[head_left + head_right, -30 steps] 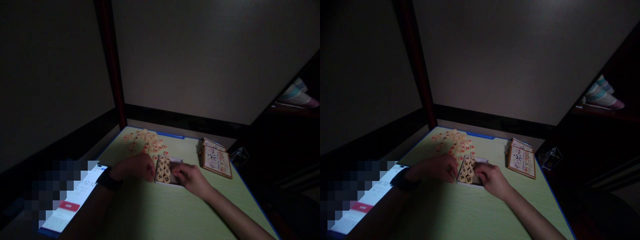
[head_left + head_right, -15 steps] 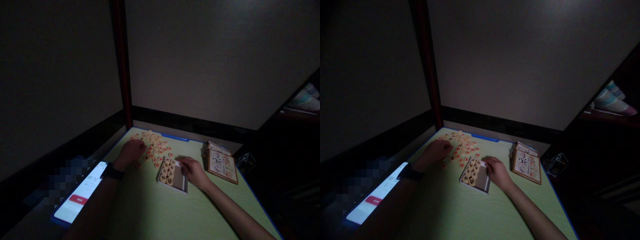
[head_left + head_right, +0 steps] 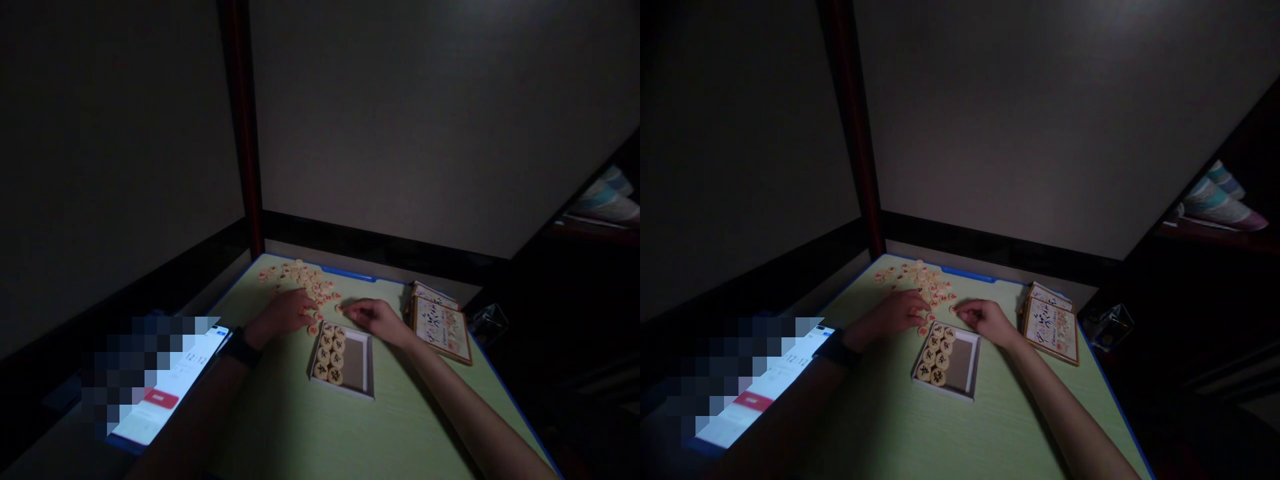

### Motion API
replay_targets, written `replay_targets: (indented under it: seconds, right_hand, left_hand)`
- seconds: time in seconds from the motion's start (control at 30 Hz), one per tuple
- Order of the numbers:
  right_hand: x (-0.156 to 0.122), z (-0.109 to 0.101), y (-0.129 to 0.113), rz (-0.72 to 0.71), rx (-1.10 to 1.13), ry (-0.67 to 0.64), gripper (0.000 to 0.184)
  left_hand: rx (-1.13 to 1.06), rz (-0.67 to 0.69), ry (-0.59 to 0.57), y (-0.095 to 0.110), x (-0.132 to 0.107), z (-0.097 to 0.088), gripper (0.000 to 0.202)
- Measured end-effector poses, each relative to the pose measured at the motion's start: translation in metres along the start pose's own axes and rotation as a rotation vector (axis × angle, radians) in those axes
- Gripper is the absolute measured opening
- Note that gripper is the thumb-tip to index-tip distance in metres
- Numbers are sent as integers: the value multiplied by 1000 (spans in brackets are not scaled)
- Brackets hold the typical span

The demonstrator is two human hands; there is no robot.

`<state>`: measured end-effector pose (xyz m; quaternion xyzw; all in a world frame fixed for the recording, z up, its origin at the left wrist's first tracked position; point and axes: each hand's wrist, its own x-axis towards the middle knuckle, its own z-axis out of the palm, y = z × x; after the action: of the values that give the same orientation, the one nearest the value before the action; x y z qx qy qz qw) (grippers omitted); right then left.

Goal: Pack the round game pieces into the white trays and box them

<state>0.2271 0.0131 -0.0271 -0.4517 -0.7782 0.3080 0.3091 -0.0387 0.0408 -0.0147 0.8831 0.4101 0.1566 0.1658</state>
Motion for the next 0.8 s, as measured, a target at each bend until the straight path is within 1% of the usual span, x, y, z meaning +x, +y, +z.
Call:
replay_targets:
  seconds: [0.07,0.1,0.2,0.27,0.33,0.5,0.63,0.7,0.8]
  right_hand:
    - [14,4,4,15,-54,84,31]
    - [19,7,5,11,-79,101,31]
    - [26,14,6,-38,-115,89,22]
    - [24,14,8,-67,-106,84,17]
    - [22,13,11,-71,-83,91,15]
    - [21,8,23,13,-39,96,20]
    - [33,10,23,24,-45,133,30]
    - [42,12,18,-4,-75,137,32]
    - [56,18,8,-109,-160,99,29]
  left_hand:
    - [-8,13,-10,1,0,2,26]
    - [-10,9,-4,2,0,3,26]
    - [8,-6,20,3,-1,4,30]
    - [39,4,19,3,-2,4,27]
    - [72,12,12,2,-3,3,21]
    - [136,-7,37,-1,-5,-1,20]
    - [124,-22,90,0,-4,-2,25]
    - [109,6,102,2,-4,-1,31]
    - [107,22,112,3,-4,-1,36]
